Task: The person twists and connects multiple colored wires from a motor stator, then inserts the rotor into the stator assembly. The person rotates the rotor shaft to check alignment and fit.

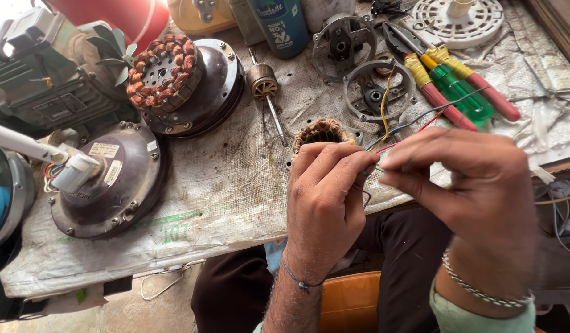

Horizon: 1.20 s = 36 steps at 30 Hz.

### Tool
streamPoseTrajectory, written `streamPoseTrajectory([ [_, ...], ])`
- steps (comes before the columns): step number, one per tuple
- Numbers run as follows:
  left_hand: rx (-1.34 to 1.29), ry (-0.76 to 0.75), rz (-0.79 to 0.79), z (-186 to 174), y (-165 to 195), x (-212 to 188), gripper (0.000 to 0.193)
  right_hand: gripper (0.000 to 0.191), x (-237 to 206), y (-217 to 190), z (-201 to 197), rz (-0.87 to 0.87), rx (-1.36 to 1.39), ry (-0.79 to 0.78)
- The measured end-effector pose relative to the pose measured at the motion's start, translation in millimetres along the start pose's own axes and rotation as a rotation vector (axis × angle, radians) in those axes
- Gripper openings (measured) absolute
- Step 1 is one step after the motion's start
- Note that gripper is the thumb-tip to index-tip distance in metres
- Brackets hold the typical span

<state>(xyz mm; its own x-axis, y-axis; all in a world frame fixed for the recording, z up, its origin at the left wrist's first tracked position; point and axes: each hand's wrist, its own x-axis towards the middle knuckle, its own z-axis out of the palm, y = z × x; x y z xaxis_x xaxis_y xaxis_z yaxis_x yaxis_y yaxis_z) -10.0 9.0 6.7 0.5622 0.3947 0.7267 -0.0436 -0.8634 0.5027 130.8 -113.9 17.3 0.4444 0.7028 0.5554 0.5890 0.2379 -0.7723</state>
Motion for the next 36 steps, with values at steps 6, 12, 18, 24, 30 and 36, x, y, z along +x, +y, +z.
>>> streamPoseTrajectory([
  [6,-0.013,-0.021,-0.005,-2,0,0,0.023,0.006,-18,15,2,0.072,0.41,0.479],
  [12,-0.071,-0.058,-0.015,-8,-1,1,0.019,0.026,-7,18,-42,0.214,-0.142,-0.064],
  [18,-0.033,-0.088,-0.007,-12,0,2,0.028,0.053,9,2,-3,-0.125,-0.42,-0.247],
  [24,-0.093,-0.054,-0.054,-11,-1,1,0.028,0.035,7,-3,24,0.043,-0.385,-0.068],
  [30,-0.048,0.012,-0.009,-1,-2,-2,0.028,0.018,9,-1,24,-0.043,-0.421,-0.014],
  [36,0.015,0.039,-0.026,8,4,-2,0.031,0.014,7,-2,6,-0.084,-0.527,-0.112],
])
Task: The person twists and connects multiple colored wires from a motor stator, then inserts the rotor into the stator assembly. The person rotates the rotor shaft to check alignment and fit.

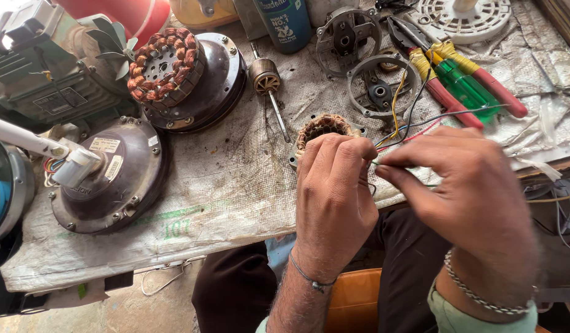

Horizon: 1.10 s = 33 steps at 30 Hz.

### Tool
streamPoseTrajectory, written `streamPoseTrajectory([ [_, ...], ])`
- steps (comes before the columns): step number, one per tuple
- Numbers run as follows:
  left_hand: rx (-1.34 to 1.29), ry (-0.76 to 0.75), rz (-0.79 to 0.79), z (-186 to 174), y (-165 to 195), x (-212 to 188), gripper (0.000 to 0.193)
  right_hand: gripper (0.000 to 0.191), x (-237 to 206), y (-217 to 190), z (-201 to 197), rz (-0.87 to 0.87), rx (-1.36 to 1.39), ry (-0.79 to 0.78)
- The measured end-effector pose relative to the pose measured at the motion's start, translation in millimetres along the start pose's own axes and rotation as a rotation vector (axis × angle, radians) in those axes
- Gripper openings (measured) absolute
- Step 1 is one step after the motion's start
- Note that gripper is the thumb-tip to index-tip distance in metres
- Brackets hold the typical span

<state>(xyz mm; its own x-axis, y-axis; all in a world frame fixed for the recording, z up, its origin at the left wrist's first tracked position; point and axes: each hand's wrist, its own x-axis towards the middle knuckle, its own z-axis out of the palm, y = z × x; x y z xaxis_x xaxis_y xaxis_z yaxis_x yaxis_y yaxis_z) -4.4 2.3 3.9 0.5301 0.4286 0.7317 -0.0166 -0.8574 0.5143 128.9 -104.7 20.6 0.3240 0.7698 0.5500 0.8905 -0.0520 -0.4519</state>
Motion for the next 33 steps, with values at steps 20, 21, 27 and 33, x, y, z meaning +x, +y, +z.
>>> streamPoseTrajectory([
  [20,0.005,-0.032,-0.014,-2,-1,3,0.032,0.016,-41,42,-36,0.215,-0.185,0.037],
  [21,0.002,-0.031,-0.015,-2,-1,3,0.031,0.015,-45,47,-35,0.201,-0.207,0.05],
  [27,-0.013,-0.018,-0.009,-2,-2,3,0.029,0.016,-50,60,-39,0.266,-0.043,0.057],
  [33,-0.039,-0.033,-0.012,-5,-3,3,0.029,0.027,-43,48,-33,0.504,0.359,0.076],
])
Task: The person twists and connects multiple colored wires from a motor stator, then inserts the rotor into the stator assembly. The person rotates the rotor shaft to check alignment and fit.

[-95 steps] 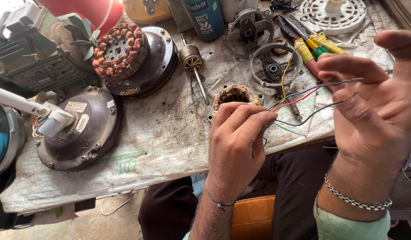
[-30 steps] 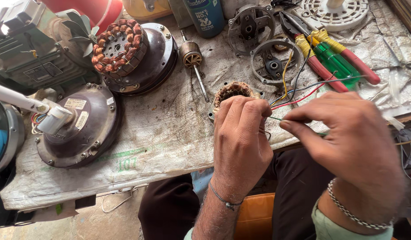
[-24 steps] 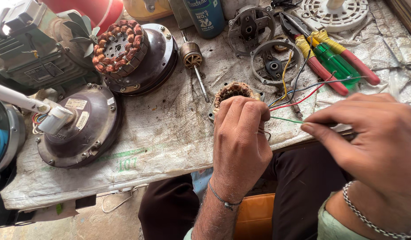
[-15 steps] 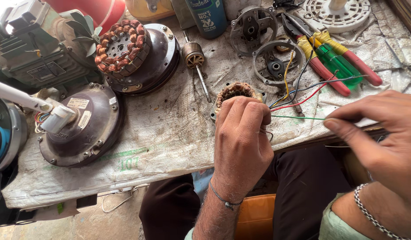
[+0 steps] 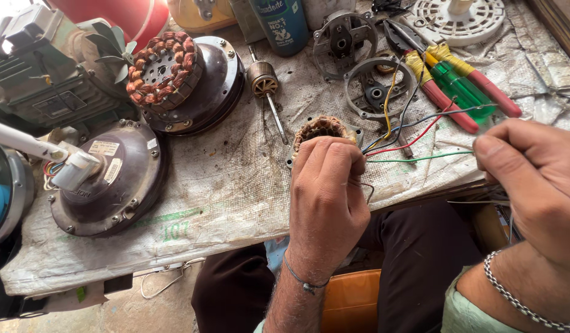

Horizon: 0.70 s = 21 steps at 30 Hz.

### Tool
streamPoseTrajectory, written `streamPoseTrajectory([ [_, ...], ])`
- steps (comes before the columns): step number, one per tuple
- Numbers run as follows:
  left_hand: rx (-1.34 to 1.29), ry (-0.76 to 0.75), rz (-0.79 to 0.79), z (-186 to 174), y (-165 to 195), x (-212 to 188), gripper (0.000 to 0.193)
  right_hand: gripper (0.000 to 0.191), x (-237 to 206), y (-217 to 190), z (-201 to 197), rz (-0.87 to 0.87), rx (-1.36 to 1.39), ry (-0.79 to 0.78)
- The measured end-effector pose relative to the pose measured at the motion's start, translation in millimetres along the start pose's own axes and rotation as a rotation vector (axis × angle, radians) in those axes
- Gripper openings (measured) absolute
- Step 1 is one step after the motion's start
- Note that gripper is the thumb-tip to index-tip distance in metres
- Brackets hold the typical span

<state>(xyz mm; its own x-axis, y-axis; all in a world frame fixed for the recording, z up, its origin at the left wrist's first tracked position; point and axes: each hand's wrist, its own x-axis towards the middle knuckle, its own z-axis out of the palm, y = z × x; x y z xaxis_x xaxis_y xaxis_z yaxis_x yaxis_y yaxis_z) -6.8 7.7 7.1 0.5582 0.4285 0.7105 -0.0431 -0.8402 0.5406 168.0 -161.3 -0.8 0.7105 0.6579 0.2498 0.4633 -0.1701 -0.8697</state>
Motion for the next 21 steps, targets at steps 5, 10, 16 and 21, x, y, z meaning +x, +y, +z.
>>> streamPoseTrajectory([
  [5,0.0,0.0,-0.001,-1,0,0,0.029,0.042,7,-12,6,-0.002,-0.11,0.044],
  [10,0.012,-0.005,0.001,-1,-1,0,0.029,0.044,20,-8,9,0.025,-0.045,0.151],
  [16,0.01,-0.003,0.006,1,-1,0,0.028,0.024,23,11,15,-0.121,-0.164,0.407],
  [21,0.009,-0.005,0.009,0,-1,-1,0.028,0.021,-9,-15,17,-0.207,0.055,0.224],
])
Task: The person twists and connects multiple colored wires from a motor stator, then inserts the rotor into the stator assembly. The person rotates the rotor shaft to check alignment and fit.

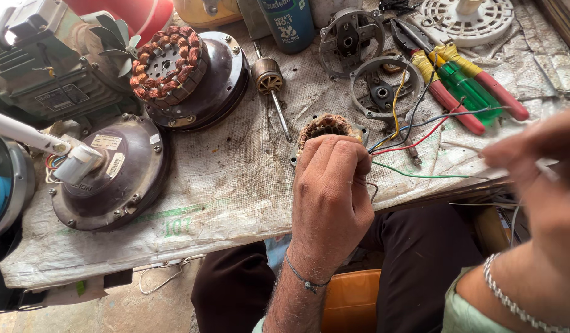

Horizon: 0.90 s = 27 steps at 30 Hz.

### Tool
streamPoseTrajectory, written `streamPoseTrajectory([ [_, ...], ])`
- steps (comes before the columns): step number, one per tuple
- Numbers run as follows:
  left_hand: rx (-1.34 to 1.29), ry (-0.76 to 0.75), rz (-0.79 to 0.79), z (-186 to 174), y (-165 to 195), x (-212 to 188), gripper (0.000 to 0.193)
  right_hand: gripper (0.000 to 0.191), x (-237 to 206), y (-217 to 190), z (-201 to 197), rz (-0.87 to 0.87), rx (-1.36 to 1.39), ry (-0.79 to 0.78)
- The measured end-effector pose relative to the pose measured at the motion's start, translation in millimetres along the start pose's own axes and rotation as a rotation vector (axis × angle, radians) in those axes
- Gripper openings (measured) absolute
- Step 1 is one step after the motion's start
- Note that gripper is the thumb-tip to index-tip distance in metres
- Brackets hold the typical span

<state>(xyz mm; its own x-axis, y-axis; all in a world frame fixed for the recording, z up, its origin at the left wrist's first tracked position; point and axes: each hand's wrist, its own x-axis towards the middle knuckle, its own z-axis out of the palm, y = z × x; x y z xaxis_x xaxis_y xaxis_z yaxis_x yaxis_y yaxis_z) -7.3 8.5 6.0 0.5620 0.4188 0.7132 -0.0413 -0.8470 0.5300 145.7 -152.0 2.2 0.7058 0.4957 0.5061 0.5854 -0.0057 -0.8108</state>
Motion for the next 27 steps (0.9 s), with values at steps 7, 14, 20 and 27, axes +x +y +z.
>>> streamPoseTrajectory([
  [7,-0.026,-0.011,-0.023,-3,1,2,0.026,0.025,-21,-66,30,-0.046,-0.456,-0.176],
  [14,-0.03,-0.007,-0.027,-3,3,1,0.028,0.023,4,-72,63,-0.403,-0.483,-0.079],
  [20,-0.015,0.0,-0.026,-1,2,1,0.027,0.014,9,-38,55,-0.405,-0.402,-0.216],
  [27,-0.011,-0.011,-0.031,-1,1,1,0.028,0.015,21,-24,16,-0.063,-0.615,-0.525],
])
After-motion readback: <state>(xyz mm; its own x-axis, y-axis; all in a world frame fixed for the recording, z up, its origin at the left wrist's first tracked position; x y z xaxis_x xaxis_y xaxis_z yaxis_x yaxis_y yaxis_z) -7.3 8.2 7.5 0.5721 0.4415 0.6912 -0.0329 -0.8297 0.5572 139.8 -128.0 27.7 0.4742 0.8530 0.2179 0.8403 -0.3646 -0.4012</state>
